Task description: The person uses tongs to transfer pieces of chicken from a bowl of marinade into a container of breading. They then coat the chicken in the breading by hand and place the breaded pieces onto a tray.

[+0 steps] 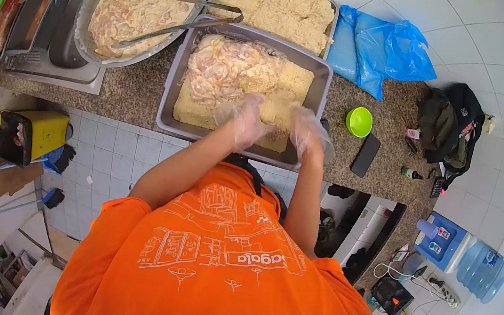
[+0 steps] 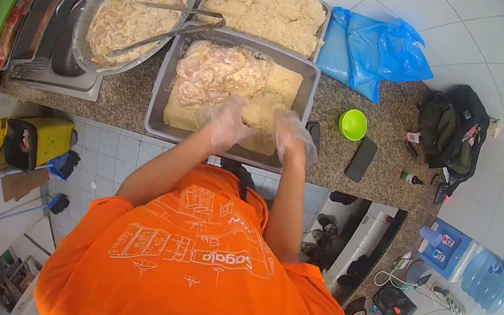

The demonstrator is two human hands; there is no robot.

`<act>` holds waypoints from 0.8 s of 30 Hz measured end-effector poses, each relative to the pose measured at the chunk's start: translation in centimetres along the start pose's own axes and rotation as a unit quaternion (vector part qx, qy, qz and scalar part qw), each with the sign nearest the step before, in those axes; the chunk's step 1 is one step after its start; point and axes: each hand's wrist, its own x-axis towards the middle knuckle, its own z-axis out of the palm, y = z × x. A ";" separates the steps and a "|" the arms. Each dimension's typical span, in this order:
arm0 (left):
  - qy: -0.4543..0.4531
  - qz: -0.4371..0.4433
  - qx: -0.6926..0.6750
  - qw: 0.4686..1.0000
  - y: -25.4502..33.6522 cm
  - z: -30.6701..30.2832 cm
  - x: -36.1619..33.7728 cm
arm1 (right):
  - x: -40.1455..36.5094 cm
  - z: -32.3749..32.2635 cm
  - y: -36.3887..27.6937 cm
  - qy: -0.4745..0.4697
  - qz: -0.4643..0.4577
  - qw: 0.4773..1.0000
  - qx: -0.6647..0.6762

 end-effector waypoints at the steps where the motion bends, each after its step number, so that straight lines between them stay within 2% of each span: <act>1: 0.001 0.002 -0.001 1.000 1.2 0.3 -0.5 | 0.4 -0.9 -0.1 0.015 -0.050 0.993 -0.108; 2: 0.113 -0.117 -0.131 0.978 2.9 0.7 -1.2 | -0.5 -3.3 -3.1 -0.028 0.070 0.996 -0.038; 3: 0.218 -0.228 -0.257 0.913 3.8 0.8 -1.7 | 0.8 -1.5 -2.4 -0.026 0.067 0.997 -0.039; 4: 0.219 -0.224 -0.259 0.914 3.0 -0.1 -1.8 | 3.2 1.7 -0.7 -0.055 -0.007 0.998 -0.033; 5: 0.120 -0.195 -0.291 0.929 1.1 -1.7 -2.1 | 5.2 4.2 0.6 -0.085 -0.081 0.993 -0.027; 6: 0.018 -0.167 -0.319 0.933 -0.2 -2.6 -2.7 | 6.1 5.0 0.4 -0.100 -0.096 0.990 -0.025; 7: 0.018 -0.169 -0.320 0.932 0.1 -2.2 -3.9 | 6.7 5.0 0.0 -0.107 -0.089 0.990 -0.016; 9: 0.092 -0.173 -0.301 0.933 2.8 -1.4 -5.6 | 8.7 3.9 -0.1 -0.114 -0.089 0.989 0.005; 10: 0.096 -0.170 -0.306 0.932 3.2 -1.5 -5.8 | 9.9 3.8 0.2 -0.124 -0.088 0.988 -0.001; 12: 0.160 -0.192 -0.303 0.920 3.3 -1.6 -6.6 | 12.4 4.7 2.9 -0.130 -0.098 0.986 -0.033; 14: 0.132 -0.190 -0.340 0.911 -0.3 -4.3 -5.1 | 15.1 6.5 7.6 -0.067 -0.155 0.984 -0.060; 15: 0.112 -0.189 -0.380 0.898 -1.6 -5.3 -4.6 | 12.2 2.9 4.4 -0.059 -0.093 0.992 -0.062; 17: 0.128 -0.180 -0.385 0.896 0.5 -4.7 -5.4 | 5.6 -5.4 -3.6 -0.043 0.033 0.996 -0.064; 18: 0.140 -0.179 -0.383 0.895 1.1 -4.4 -5.9 | 6.4 -3.0 -1.9 -0.045 0.034 0.996 -0.063; 19: 0.138 -0.180 -0.383 0.895 0.7 -4.7 -5.6 | 8.1 0.6 1.2 -0.007 -0.004 0.998 -0.070; 20: 0.144 -0.187 -0.382 0.894 -0.1 -5.1 -5.0 | 9.3 2.5 3.0 0.032 -0.043 0.996 -0.077; 21: 0.149 -0.195 -0.381 0.891 -0.6 -5.2 -4.7 | 9.5 2.4 3.0 0.032 -0.042 0.996 -0.078; 23: 0.153 -0.196 -0.376 0.893 -0.5 -5.0 -4.7 | 9.8 2.6 2.7 -0.197 -0.019 0.974 -0.115; 24: 0.158 -0.196 -0.371 0.894 -0.4 -5.0 -4.6 | 9.7 2.2 3.0 -0.195 -0.020 0.974 -0.115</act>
